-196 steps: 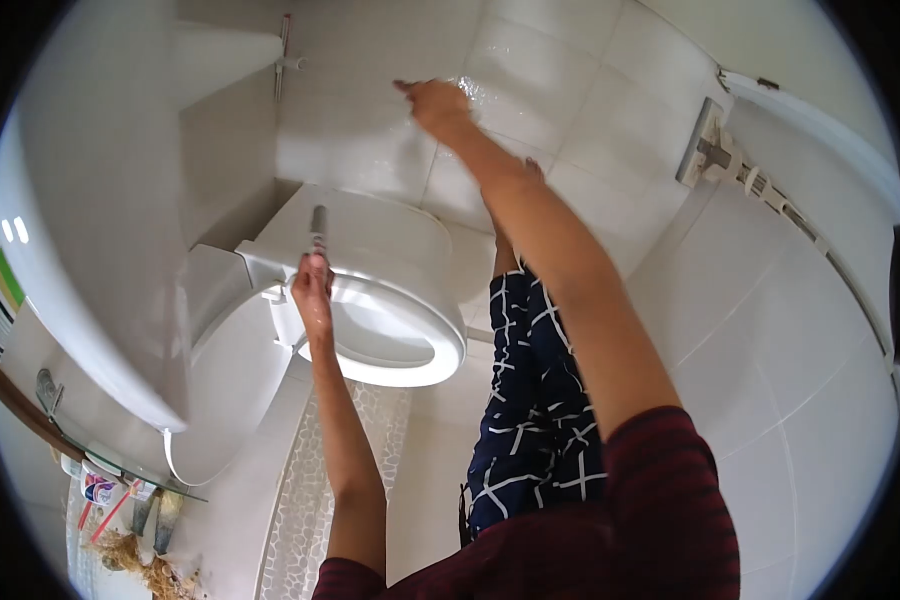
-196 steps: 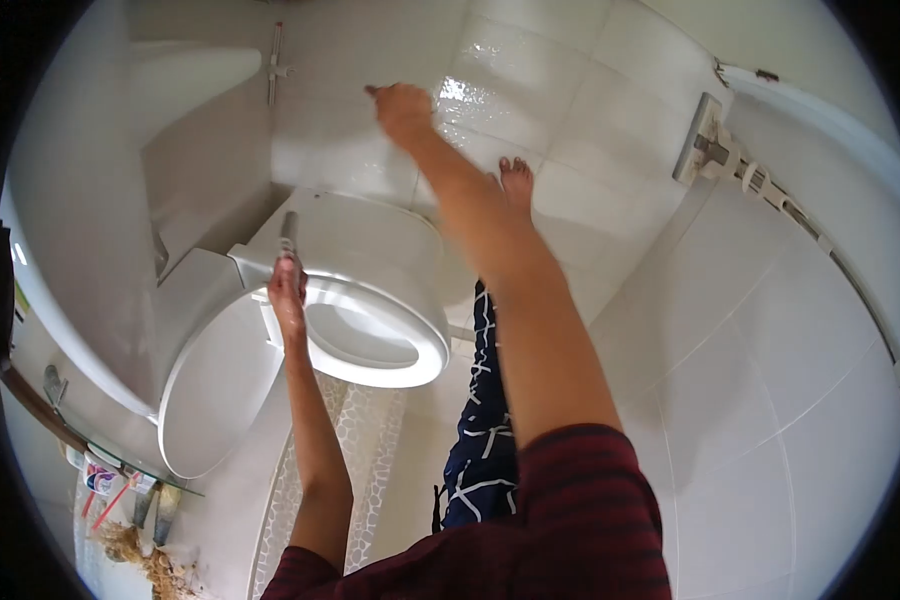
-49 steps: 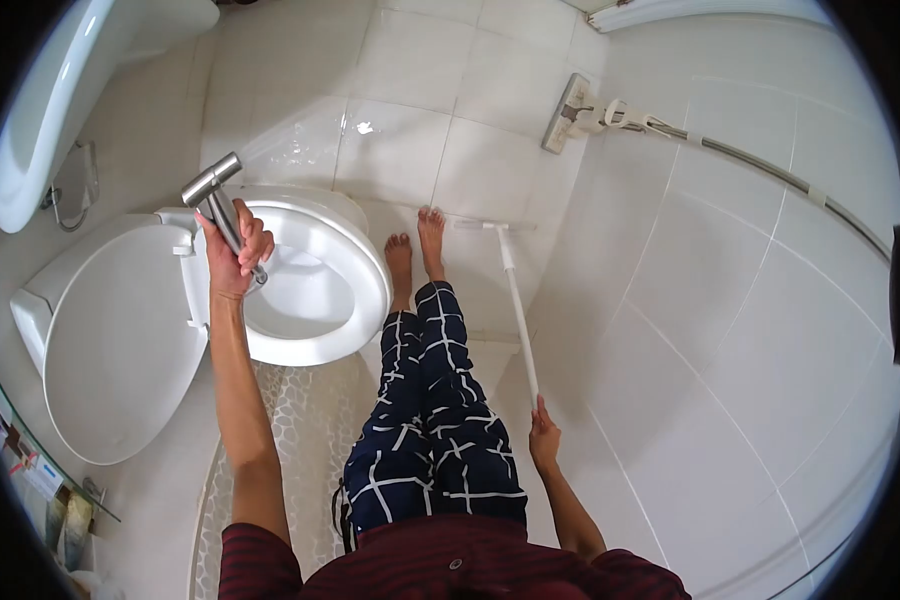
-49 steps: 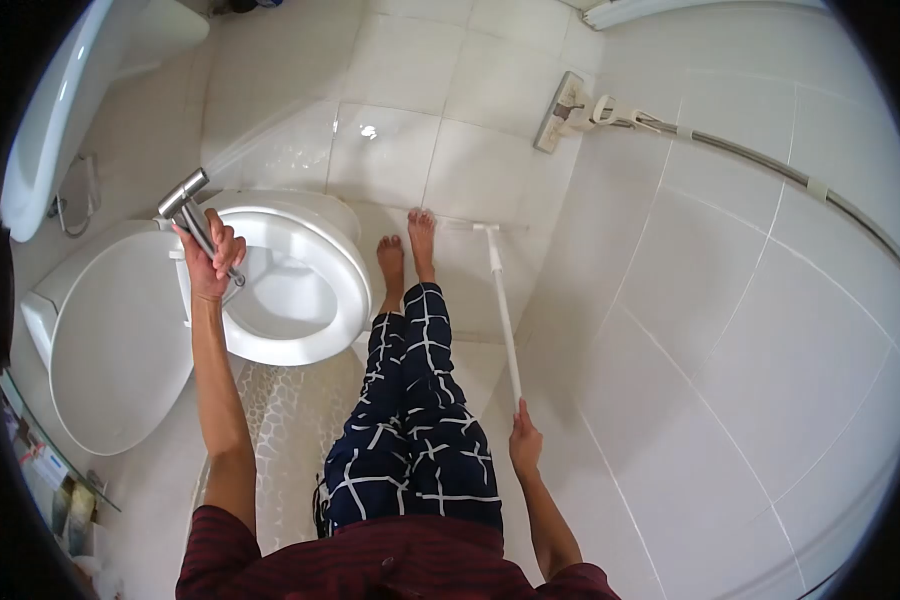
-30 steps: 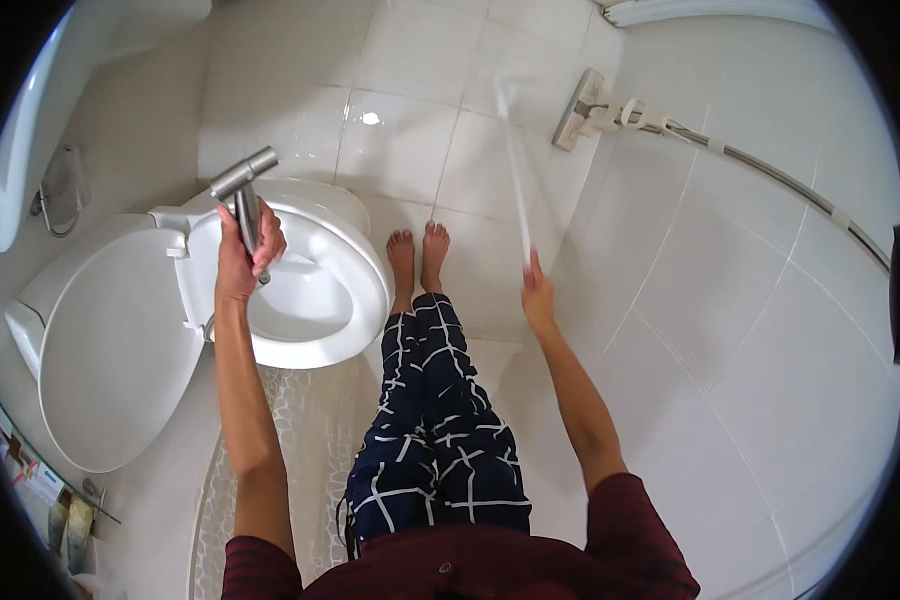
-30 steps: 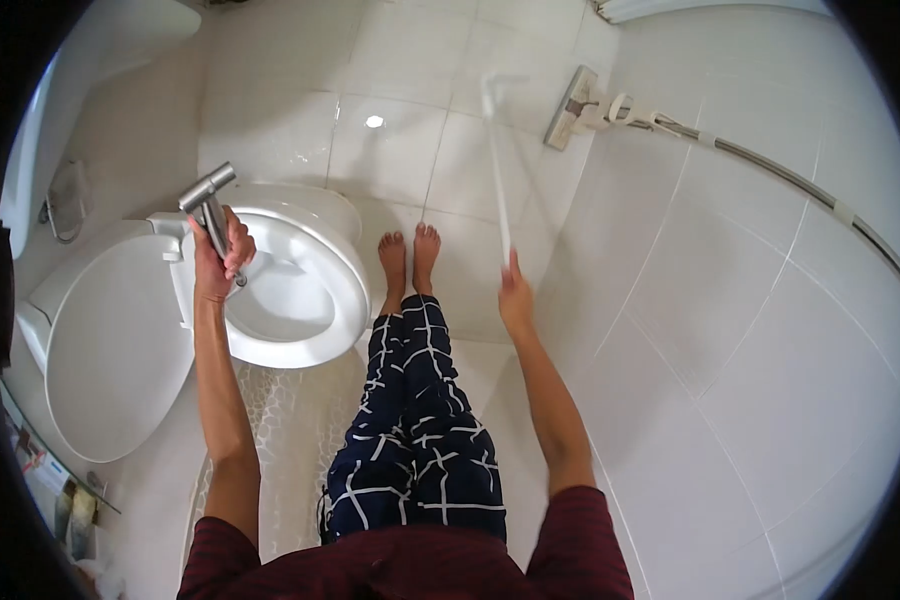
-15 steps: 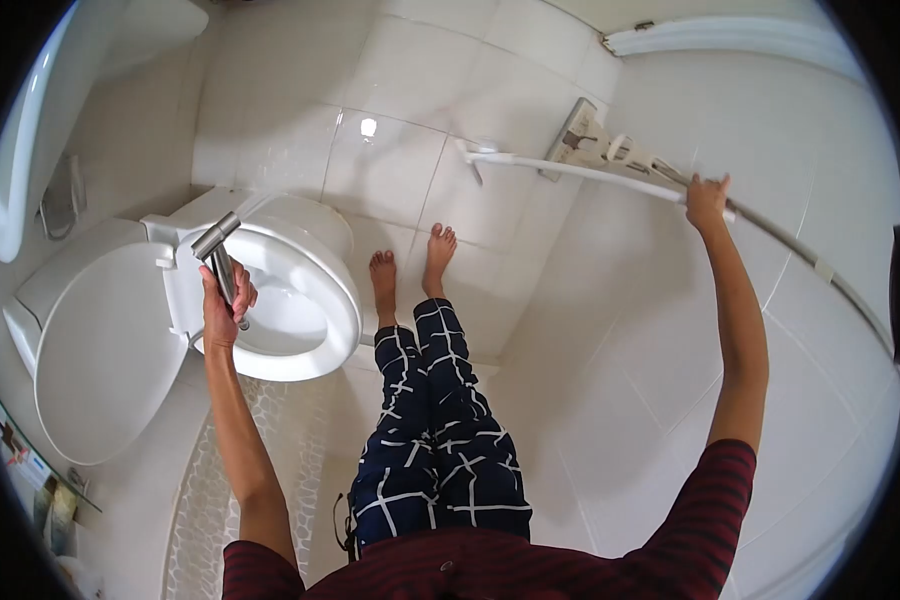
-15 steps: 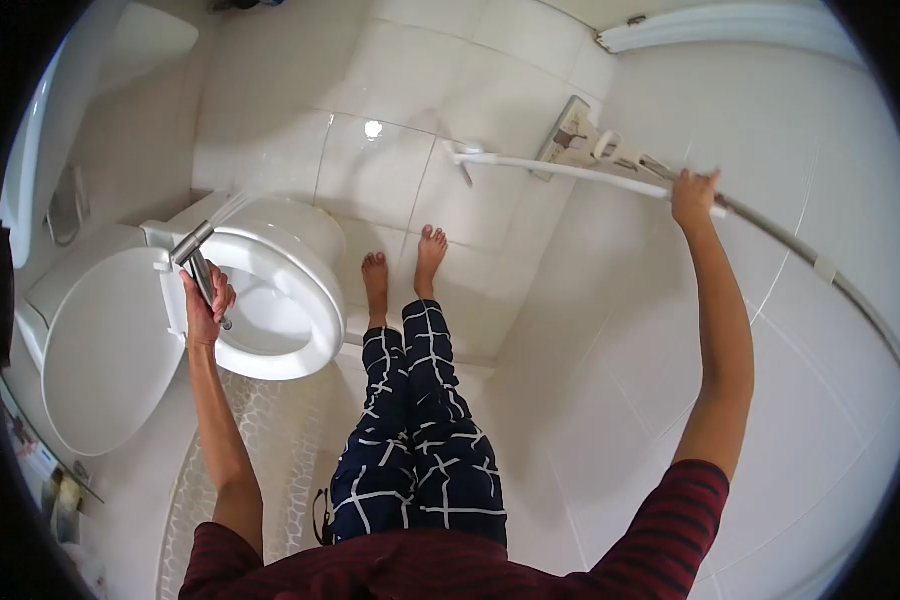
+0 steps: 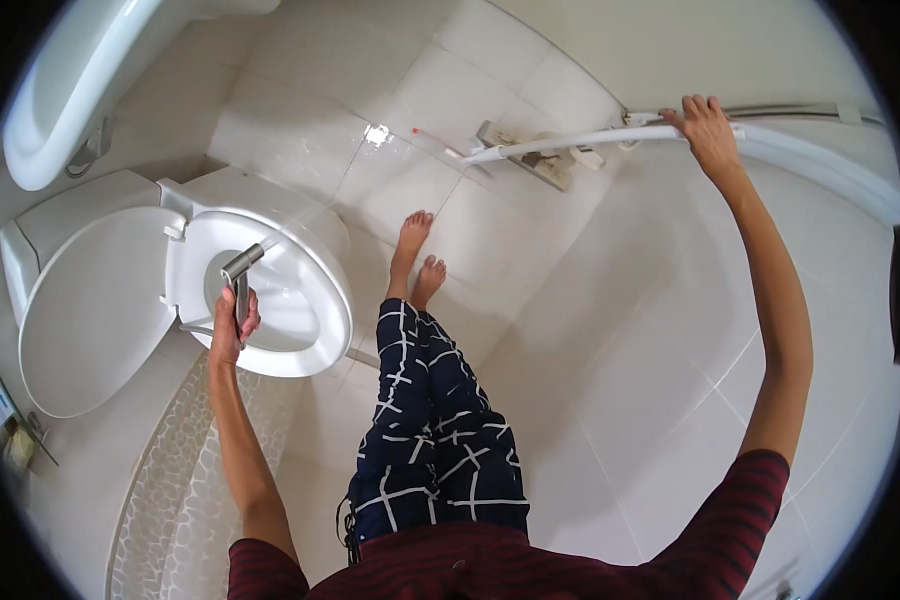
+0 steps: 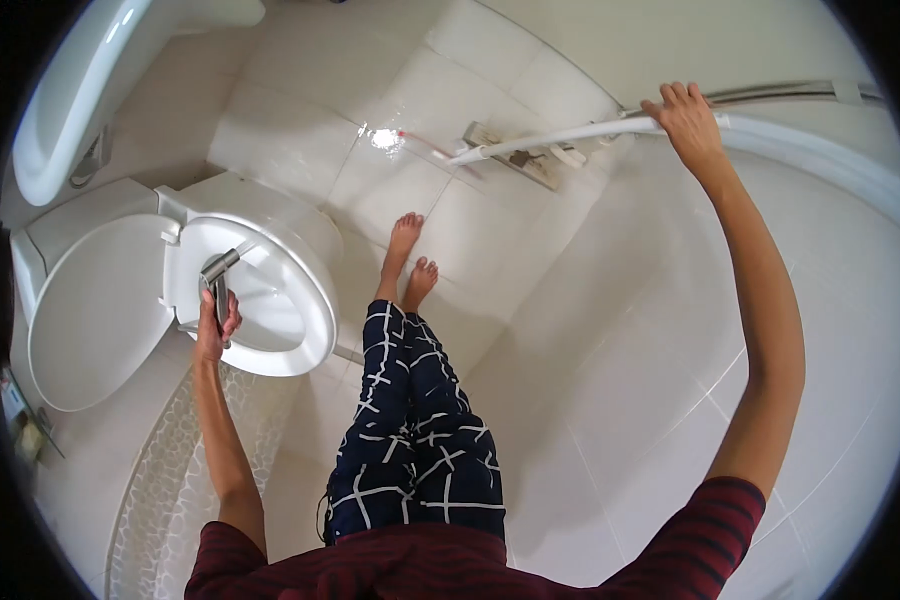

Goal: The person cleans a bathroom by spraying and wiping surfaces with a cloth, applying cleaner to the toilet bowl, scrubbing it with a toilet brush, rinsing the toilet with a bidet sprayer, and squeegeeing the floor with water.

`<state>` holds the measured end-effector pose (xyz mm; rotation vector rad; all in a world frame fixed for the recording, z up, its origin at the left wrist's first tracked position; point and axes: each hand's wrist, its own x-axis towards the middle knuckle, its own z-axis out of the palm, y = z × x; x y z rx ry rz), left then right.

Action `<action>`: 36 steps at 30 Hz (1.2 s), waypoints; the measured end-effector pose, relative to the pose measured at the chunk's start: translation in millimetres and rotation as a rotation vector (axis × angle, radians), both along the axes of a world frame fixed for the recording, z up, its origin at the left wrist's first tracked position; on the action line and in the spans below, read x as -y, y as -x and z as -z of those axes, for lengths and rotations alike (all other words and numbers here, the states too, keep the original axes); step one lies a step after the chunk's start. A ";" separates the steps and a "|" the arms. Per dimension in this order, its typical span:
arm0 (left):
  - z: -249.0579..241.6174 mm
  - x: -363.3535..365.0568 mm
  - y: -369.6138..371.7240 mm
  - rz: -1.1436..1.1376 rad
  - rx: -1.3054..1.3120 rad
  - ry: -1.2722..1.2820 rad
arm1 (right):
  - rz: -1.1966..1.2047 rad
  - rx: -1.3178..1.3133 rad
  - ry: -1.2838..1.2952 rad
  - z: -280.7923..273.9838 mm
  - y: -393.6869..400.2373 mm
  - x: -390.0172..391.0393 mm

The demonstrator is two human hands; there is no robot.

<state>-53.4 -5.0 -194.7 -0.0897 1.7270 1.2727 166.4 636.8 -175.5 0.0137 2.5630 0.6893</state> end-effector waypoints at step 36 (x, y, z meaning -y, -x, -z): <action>-26.0 -13.0 -18.5 0.184 0.202 -0.153 | 2.003 0.020 1.189 -12.1 -165.5 239.1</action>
